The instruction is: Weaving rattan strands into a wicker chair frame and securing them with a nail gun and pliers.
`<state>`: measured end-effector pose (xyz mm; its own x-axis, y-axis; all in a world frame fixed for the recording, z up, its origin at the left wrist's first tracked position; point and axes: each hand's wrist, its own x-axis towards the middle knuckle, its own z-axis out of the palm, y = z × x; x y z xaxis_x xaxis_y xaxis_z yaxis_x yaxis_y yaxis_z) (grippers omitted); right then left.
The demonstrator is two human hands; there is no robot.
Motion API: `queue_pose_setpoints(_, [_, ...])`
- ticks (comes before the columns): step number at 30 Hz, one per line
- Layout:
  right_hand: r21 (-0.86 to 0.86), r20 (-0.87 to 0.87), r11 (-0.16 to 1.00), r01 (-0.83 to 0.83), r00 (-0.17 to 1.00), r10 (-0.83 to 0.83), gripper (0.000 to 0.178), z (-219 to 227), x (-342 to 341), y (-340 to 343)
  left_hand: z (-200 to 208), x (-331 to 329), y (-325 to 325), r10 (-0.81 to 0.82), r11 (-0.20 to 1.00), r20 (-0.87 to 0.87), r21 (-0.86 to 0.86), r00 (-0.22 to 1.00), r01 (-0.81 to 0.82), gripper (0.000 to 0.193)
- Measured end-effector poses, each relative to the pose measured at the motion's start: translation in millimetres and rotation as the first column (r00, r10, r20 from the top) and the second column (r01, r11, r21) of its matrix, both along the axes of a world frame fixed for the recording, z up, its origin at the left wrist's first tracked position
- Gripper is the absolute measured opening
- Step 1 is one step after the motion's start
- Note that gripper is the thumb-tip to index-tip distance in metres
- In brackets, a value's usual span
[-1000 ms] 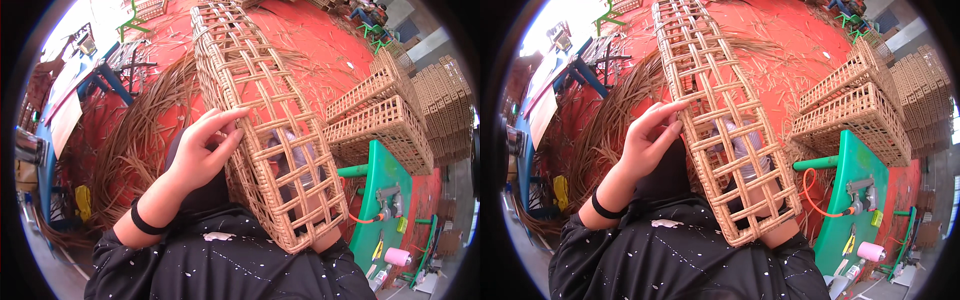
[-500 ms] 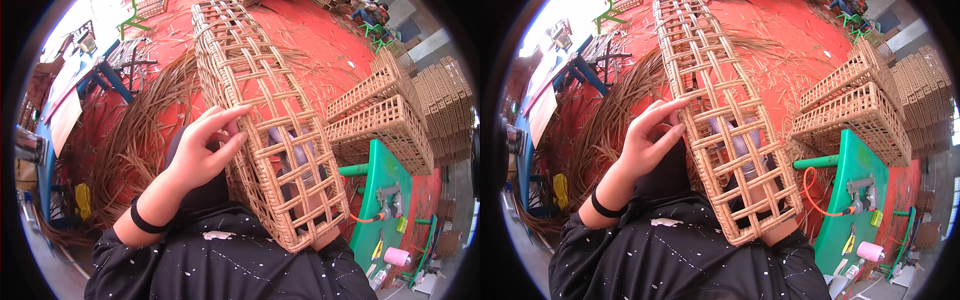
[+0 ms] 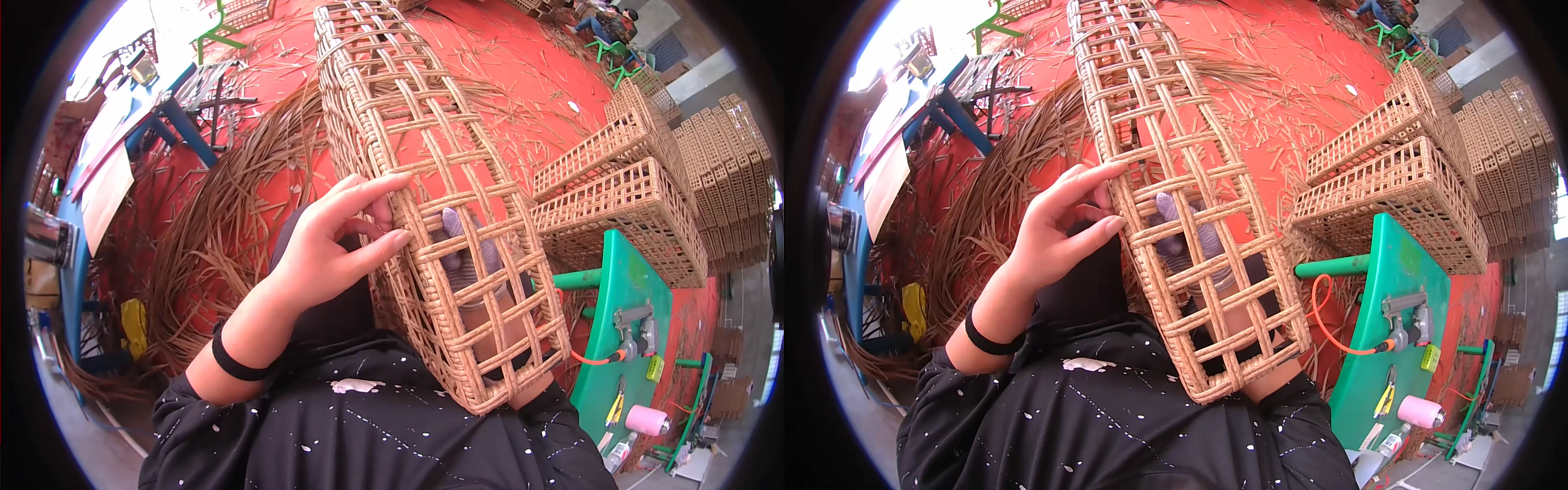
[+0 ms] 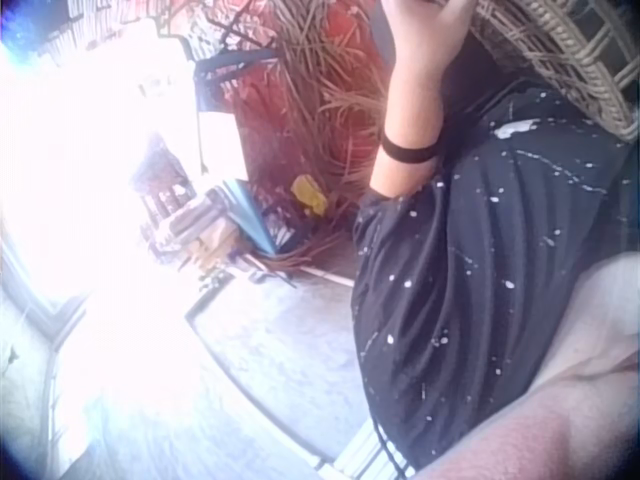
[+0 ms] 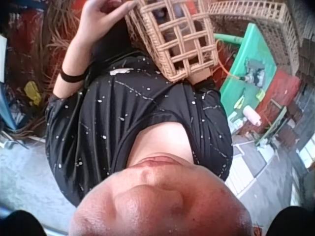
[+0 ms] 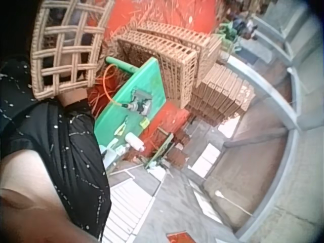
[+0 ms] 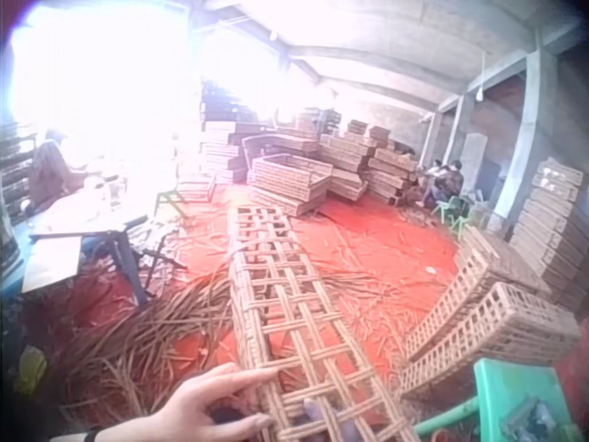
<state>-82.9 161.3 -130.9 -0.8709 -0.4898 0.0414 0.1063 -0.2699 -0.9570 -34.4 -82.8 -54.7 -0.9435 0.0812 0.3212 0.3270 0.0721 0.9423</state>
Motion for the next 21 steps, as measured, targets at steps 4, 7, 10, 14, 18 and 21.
queue_pose_setpoints(4, [0.002,-0.008,1.0,0.0,1.0,0.0,0.019,1,1,0,-1,1,0,-0.009,0.999,-0.016,-0.036,1.0,0.008,0.054])
queue_pose_setpoints(7, [0.004,-0.013,1.0,0.002,1.0,-0.002,0.019,2,2,0,-4,8,8,0.045,0.98,-0.001,0.194,0.999,-0.044,0.04])
queue_pose_setpoints(10, [0.007,-0.015,1.0,0.008,1.0,-0.008,0.019,3,5,2,-4,17,10,0.103,0.989,0.17,0.092,0.98,-0.12,0.012])
queue_pose_setpoints(14, [0.02,-0.016,1.0,0.01,1.0,-0.009,0.019,2,9,2,5,16,17,0.009,0.981,0.287,0.185,0.958,-0.064,0.021])
queue_pose_setpoints(18, [0.046,-0.023,0.999,0.016,1.0,-0.015,0.019,3,12,5,3,10,13,-0.101,0.933,0.318,0.359,0.943,-0.021,0.022])
queue_pose_setpoints(21, [0.077,-0.034,0.997,0.021,0.999,-0.019,0.019,4,15,9,4,15,0,-0.041,0.839,0.338,0.522,0.94,-0.151,0.022])
